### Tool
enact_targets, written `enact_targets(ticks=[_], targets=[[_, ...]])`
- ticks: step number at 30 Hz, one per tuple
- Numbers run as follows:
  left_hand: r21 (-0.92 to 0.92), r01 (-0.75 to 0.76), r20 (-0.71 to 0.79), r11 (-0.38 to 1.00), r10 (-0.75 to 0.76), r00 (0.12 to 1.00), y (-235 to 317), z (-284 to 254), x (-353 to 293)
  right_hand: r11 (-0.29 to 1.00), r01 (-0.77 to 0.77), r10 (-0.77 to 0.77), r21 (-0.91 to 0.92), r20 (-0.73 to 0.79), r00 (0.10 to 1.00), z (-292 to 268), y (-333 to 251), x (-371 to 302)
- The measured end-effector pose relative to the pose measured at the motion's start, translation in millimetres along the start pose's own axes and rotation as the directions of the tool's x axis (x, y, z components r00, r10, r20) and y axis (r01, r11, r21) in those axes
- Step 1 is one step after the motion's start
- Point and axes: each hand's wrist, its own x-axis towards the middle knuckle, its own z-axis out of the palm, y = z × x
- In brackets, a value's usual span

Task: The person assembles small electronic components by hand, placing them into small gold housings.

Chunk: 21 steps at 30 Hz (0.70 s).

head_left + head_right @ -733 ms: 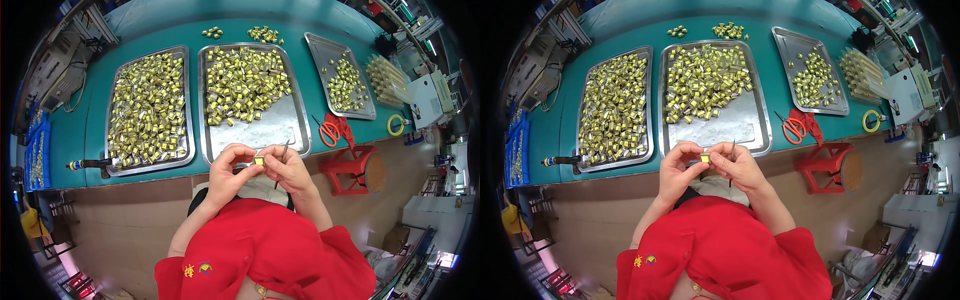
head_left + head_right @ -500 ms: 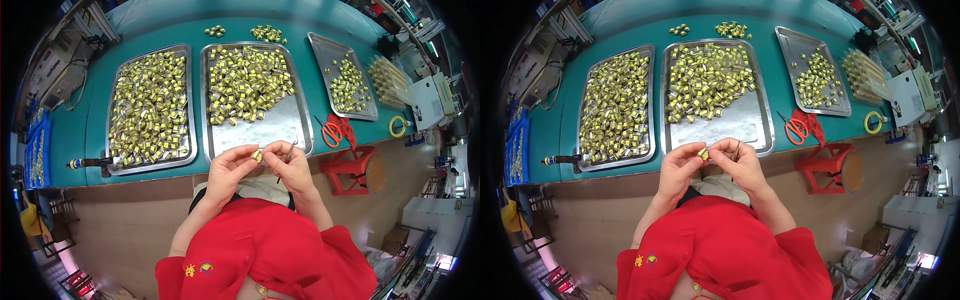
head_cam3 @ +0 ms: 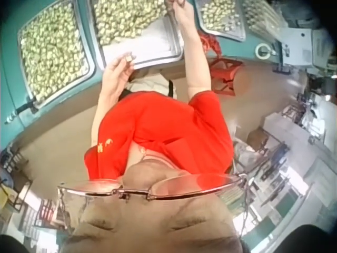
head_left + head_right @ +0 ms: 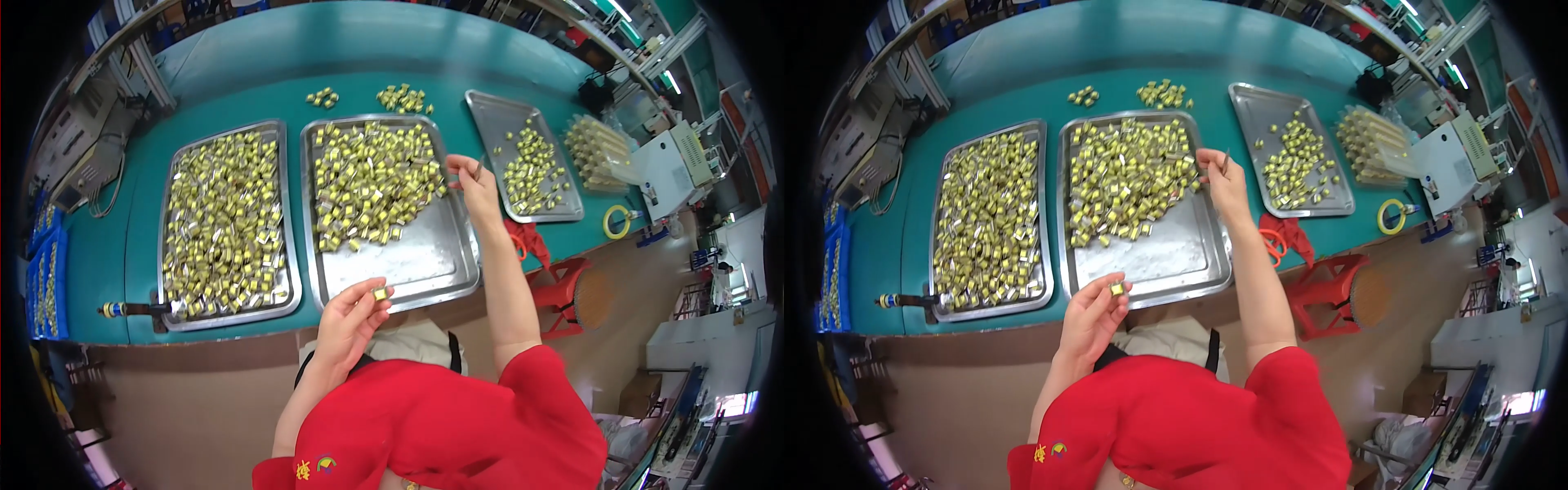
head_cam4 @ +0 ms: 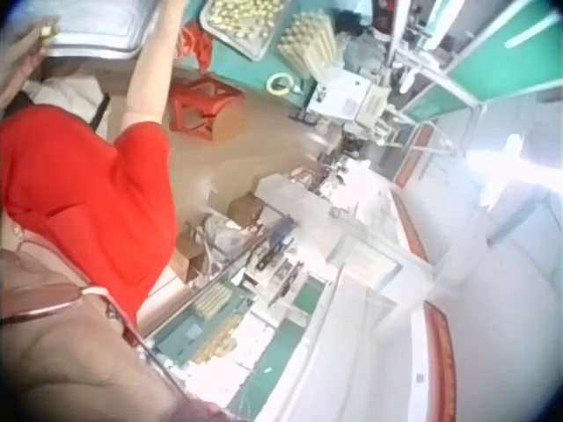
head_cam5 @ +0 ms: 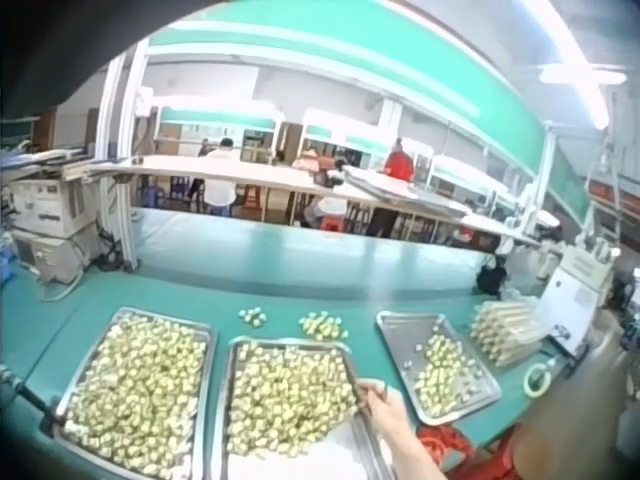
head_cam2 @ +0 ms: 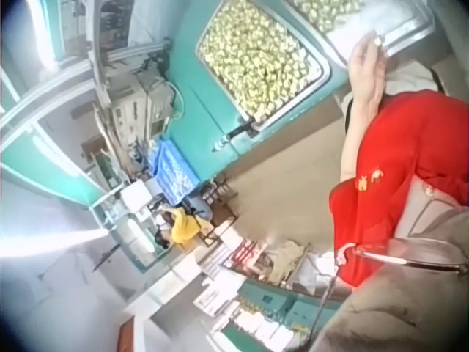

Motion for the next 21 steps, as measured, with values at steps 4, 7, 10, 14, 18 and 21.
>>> enact_targets(ticks=[4, 7, 10, 14, 18, 21], targets=[[-0.028, -0.021, -0.011, 0.999, 0.02, 1.0, 0.8, -3.8, -1.9, 0.891, 0.201, -0.026, 0.407, -0.396, 0.918, 14.8, -6.2, 36.3], [-0.038, -0.018, 0.004, 0.999, 0.019, 1.0, 1.4, -3.8, -1.5, 0.834, 0.304, -0.072, 0.46, -0.455, 0.888, 13.8, 16.5, 65.9], [-0.054, -0.012, 0.014, 0.998, 0.013, 1.0, 1.4, -0.9, 1.5, 0.785, 0.32, -0.077, 0.531, -0.428, 0.9, 19.2, 35.0, 81.4], [-0.059, -0.006, 0.012, 0.998, 0.006, 1.0, 1.0, -3.0, 4.3, 0.943, 0.165, -0.105, 0.291, -0.211, 0.972, 30.8, 31.0, 72.9], [-0.075, -0.013, 0.03, 0.997, 0.015, 0.999, 0.9, -3.3, 6.2, 0.918, 0.052, -0.012, 0.393, -0.105, 0.994, 39.3, 31.9, 57.1], [-0.078, -0.012, 0.03, 0.997, 0.014, 0.999, 0.1, -2.7, 7.0, 0.889, 0.085, -0.026, 0.45, -0.136, 0.99, 35.0, 36.7, 39.9]])
